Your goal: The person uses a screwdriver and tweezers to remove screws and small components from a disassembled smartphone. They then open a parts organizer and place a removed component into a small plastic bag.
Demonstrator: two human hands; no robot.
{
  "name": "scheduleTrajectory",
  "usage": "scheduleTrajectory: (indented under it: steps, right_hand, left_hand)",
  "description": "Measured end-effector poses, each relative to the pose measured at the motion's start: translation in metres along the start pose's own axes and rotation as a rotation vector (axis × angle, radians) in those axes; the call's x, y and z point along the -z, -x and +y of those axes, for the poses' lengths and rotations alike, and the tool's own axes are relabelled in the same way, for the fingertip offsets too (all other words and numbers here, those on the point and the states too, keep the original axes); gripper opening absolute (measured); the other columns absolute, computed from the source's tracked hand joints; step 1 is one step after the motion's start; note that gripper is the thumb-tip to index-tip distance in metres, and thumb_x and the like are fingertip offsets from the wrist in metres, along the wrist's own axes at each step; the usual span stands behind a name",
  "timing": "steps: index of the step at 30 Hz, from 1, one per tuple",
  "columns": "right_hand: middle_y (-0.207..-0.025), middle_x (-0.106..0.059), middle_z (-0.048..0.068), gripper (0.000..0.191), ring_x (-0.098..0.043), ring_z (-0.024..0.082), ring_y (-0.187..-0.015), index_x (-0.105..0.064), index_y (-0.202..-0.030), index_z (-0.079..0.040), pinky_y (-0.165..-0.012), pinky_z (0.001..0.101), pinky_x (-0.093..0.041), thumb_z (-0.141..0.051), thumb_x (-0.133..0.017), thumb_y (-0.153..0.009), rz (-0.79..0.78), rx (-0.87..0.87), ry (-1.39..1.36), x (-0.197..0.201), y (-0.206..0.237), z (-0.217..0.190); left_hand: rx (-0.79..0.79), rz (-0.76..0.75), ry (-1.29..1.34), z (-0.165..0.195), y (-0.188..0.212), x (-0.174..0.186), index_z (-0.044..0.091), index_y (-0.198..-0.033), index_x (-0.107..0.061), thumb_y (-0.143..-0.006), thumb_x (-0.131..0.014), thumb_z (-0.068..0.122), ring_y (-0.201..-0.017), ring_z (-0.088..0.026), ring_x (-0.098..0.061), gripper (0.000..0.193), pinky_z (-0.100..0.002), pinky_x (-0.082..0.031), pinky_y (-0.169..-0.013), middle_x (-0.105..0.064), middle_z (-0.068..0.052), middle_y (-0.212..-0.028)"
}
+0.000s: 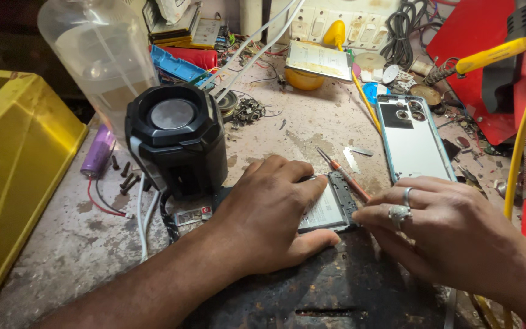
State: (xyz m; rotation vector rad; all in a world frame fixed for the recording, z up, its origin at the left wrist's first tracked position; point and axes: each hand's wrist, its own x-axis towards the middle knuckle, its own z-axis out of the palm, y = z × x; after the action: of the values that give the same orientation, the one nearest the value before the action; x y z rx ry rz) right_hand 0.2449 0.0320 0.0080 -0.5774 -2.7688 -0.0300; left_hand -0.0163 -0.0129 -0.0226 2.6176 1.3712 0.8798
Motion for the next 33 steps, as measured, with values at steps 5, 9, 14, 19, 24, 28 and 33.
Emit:
scheduleTrajectory:
  steps: [5,9,14,19,24,28,33]
  right_hand:
    - [-0.1,-0.075,0.0,0.027,-0.072,0.018,-0.091,-0.076,-0.108,-0.015,-0.083,0.0335,-0.056,-0.025,-0.076,-0.083,-0.081,0.088,0.113,-0.002,-0.002,0.006]
    - [-0.101,-0.074,-0.001,0.016,-0.069,0.017,-0.095,-0.074,-0.101,-0.016,-0.089,0.0364,-0.054,-0.024,-0.074,-0.087,-0.368,0.066,0.24,-0.001,-0.012,0.004]
    - [-0.093,-0.069,0.003,0.005,-0.066,0.022,-0.099,-0.068,-0.081,-0.014,-0.092,0.042,-0.052,-0.016,-0.072,-0.08,-0.656,0.079,0.476,0.001,-0.026,0.0]
    - [-0.096,-0.068,0.005,0.006,-0.064,0.022,-0.102,-0.069,-0.085,-0.013,-0.091,0.0403,-0.052,-0.017,-0.07,-0.081,-0.659,0.115,0.517,-0.001,-0.033,-0.006]
    - [-0.1,-0.071,0.009,0.012,-0.066,0.024,-0.101,-0.07,-0.086,-0.008,-0.083,0.0394,-0.056,-0.018,-0.07,-0.081,-0.469,0.245,0.649,-0.005,-0.031,-0.011]
    - [-0.092,-0.071,0.007,0.021,-0.069,0.02,-0.09,-0.07,-0.086,-0.008,-0.08,0.0361,-0.059,-0.029,-0.07,-0.084,-0.242,0.113,0.644,0.009,-0.012,-0.001]
    - [-0.075,-0.068,0.005,0.015,-0.069,0.024,-0.074,-0.069,-0.082,-0.01,-0.065,0.0399,-0.056,-0.023,-0.069,-0.075,0.07,-0.278,0.498,0.014,0.024,0.0]
  left_hand:
    - [0.006,0.001,0.002,0.0,-0.001,0.0,0.002,-0.121,-0.069,-0.073,-0.08,0.052,-0.114,-0.037,-0.057,0.07,-0.05,-0.044,-0.099,-0.066,-0.017,-0.121]
    - [0.012,-0.033,-0.008,-0.001,-0.002,0.001,0.002,-0.12,-0.069,-0.074,-0.08,0.052,-0.115,-0.036,-0.057,0.069,-0.049,-0.043,-0.1,-0.066,-0.017,-0.12]
    - [0.018,-0.047,-0.001,-0.001,-0.003,0.0,0.002,-0.123,-0.068,-0.074,-0.08,0.052,-0.116,-0.036,-0.056,0.071,-0.049,-0.043,-0.1,-0.065,-0.018,-0.12]
    - [0.008,-0.042,-0.015,-0.002,-0.004,-0.001,0.001,-0.123,-0.068,-0.075,-0.08,0.052,-0.116,-0.036,-0.056,0.071,-0.049,-0.043,-0.101,-0.065,-0.018,-0.121]
    - [0.017,-0.038,-0.01,-0.001,-0.004,-0.001,0.002,-0.121,-0.069,-0.074,-0.079,0.052,-0.117,-0.036,-0.057,0.069,-0.049,-0.043,-0.102,-0.066,-0.017,-0.12]
    - [0.017,-0.045,-0.017,-0.002,-0.004,-0.001,0.002,-0.118,-0.069,-0.075,-0.079,0.053,-0.117,-0.036,-0.057,0.067,-0.05,-0.042,-0.102,-0.065,-0.018,-0.121]
    - [-0.003,-0.019,-0.013,-0.004,-0.002,-0.003,0.002,-0.123,-0.067,-0.077,-0.078,0.052,-0.117,-0.037,-0.057,0.069,-0.049,-0.043,-0.102,-0.065,-0.019,-0.123]
